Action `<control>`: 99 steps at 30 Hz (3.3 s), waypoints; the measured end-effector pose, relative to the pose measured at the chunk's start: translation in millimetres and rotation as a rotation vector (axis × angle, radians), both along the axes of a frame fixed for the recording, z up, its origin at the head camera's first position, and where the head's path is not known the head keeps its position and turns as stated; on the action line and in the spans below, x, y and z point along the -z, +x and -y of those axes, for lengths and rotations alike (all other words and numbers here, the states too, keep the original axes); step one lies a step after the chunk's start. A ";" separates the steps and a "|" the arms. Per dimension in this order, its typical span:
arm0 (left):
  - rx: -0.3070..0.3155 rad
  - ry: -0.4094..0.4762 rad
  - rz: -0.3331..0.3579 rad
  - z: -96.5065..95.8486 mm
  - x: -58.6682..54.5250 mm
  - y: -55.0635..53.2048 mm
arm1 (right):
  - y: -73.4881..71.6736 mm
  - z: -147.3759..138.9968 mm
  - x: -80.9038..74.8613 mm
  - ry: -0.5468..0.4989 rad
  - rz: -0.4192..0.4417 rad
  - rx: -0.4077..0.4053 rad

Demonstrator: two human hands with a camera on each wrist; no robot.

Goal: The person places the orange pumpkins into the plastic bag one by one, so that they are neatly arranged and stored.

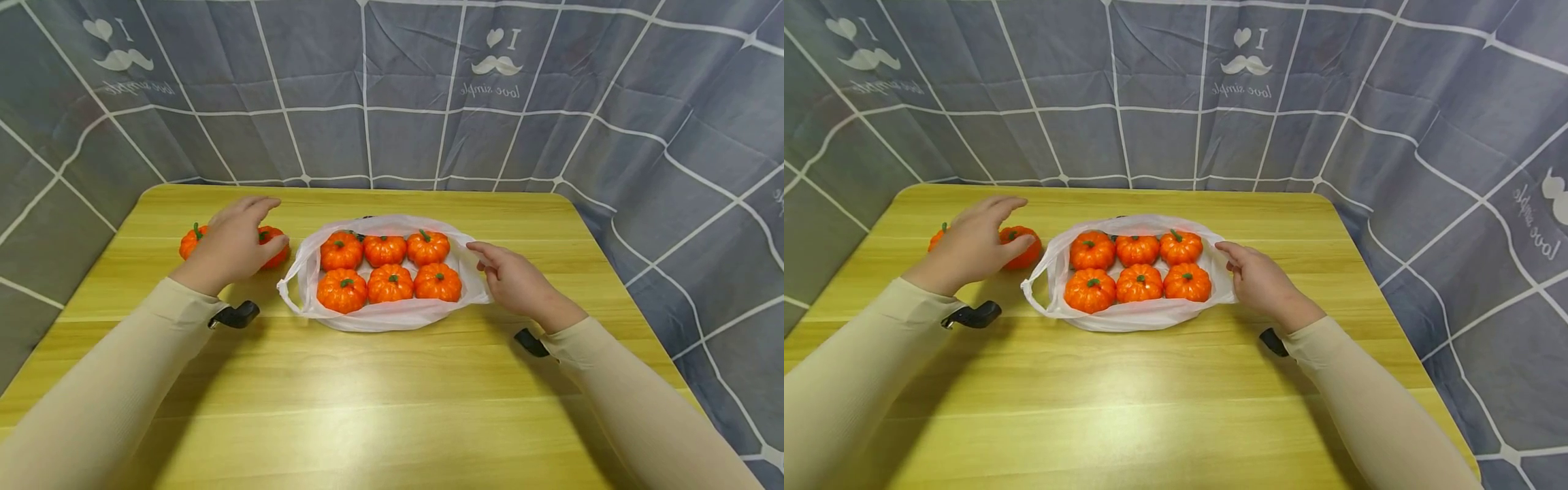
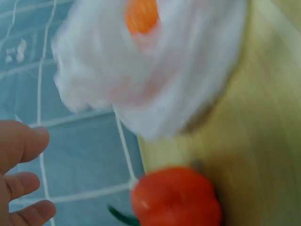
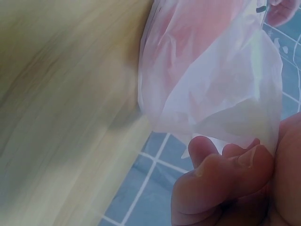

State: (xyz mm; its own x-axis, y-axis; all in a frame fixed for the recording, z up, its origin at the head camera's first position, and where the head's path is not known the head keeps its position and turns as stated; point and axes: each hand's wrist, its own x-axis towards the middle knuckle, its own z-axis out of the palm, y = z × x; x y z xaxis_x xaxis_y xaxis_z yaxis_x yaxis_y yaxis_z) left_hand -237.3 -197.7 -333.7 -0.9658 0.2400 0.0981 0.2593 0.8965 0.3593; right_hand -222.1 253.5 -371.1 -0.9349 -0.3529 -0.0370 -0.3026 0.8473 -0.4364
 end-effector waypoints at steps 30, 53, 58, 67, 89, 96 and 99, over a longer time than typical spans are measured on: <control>-0.053 -0.007 0.262 37.8 40.3 -23.8 | 0.3 -1.1 1.0 0.003 0.014 0.013; -0.013 -0.104 0.258 33.5 44.4 -24.0 | -1.2 -0.6 3.0 -0.003 0.013 0.008; -0.019 -0.111 0.272 28.2 43.2 -23.1 | -1.5 -0.9 3.5 -0.008 0.016 0.008; -0.038 -0.096 0.301 24.6 44.2 -23.2 | -0.1 -0.1 3.5 -0.004 0.016 0.016; -0.070 -0.047 0.348 25.8 48.8 -25.1 | 0.5 -0.1 6.8 -0.015 0.027 0.009; -0.061 -0.039 0.339 25.8 48.4 -23.9 | 0.9 0.7 7.7 -0.020 0.030 0.006; -0.064 -0.040 0.342 25.3 47.4 -23.3 | 1.2 1.0 8.5 -0.019 0.025 0.004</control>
State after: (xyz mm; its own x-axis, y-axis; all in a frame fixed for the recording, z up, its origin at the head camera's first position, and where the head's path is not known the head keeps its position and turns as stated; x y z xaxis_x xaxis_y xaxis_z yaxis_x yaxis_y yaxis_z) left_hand -260.6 -223.0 -381.1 -0.9544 0.1746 -0.2423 0.0721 0.9221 0.3803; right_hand -221.0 252.5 -379.6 -0.9352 -0.3499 -0.0536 -0.2879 0.8399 -0.4601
